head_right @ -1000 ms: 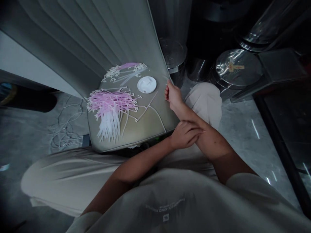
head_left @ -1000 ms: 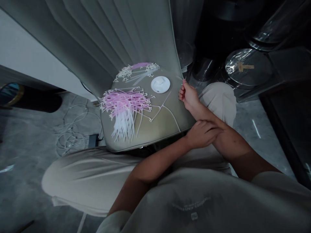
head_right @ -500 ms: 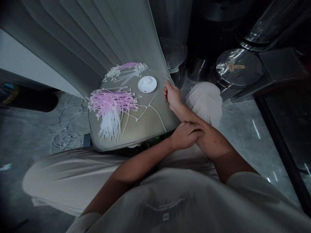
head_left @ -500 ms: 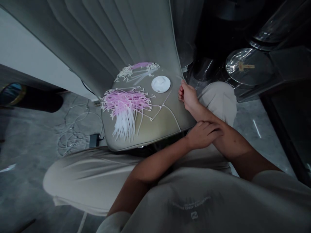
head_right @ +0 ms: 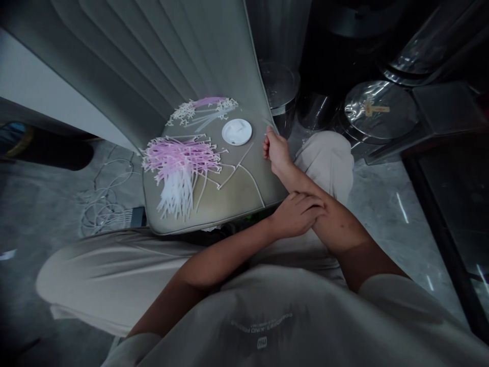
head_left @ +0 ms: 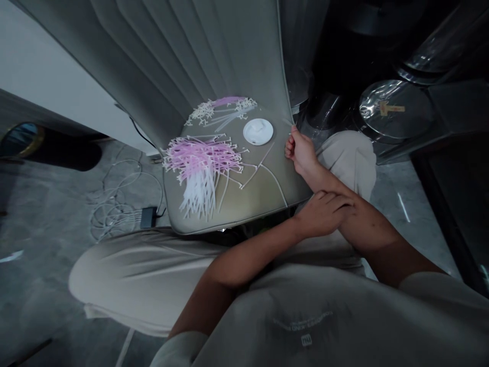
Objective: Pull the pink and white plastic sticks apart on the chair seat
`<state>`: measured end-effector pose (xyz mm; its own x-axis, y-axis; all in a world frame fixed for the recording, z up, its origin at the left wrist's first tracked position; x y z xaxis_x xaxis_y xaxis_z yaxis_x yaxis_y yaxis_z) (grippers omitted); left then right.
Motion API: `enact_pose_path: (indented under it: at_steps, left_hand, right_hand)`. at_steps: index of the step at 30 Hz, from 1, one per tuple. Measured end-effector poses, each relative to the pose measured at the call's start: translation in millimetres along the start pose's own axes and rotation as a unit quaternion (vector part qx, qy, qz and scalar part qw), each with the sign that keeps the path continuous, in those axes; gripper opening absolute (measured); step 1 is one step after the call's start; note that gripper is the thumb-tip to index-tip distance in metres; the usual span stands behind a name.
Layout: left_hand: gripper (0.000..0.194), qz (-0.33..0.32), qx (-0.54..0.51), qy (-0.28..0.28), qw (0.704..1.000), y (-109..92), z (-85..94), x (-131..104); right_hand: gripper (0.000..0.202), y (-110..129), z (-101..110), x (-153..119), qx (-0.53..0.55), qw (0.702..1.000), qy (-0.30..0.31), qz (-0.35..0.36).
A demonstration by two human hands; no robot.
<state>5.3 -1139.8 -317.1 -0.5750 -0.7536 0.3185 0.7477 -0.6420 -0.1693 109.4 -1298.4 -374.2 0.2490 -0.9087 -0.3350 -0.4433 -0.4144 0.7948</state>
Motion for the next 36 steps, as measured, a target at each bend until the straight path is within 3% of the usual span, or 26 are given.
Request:
enact_pose_path:
  at_steps: [6,9,14,18,29,36]
  left_hand:
    - [0.032,-0.01,-0.004,-0.035,0.999,1,-13.9,-6]
    - [0.029,0.034,-0.011,-0.061,0.997,8,-18.1,-10]
    - [0.038,0.128,-0.032,-0.145,0.981,24,-9.2,-17]
    - [0.034,0.099,-0.046,-0.17,0.979,22,-5.1,-16]
    - [0.029,0.096,-0.042,-0.073,0.992,7,1.2,-4]
    - [0.034,0.095,-0.042,-0.003,0.995,1,-4.1,-3]
  right_hand:
    - [0.048,0,1,1,0.014,0.999,-0.01,-0.029]
    - [0.046,-1,2,2,0.058,0.997,-0.013,-0.054]
    - [0.048,-2,3,5,0.089,0.993,-0.008,-0.081]
    - [0.047,-2,4,5,0.082,0.994,-0.009,-0.075]
    - [0.048,-1,2,2,0.06,0.995,-0.006,-0.077]
    - [0.049,-2,3,2,0.063,0.995,0.002,-0.082]
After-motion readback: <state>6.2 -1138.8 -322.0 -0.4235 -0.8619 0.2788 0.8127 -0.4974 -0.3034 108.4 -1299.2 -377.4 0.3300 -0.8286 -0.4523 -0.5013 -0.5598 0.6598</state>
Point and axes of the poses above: each hand's wrist, its own x-axis towards the middle knuckle, its own z-axis out of the back of the hand, y = z × x, the point moved 9 cm from there along x, towards the middle knuckle, and after that the axes turned 12 degrees about x, right-handed, at the moved point
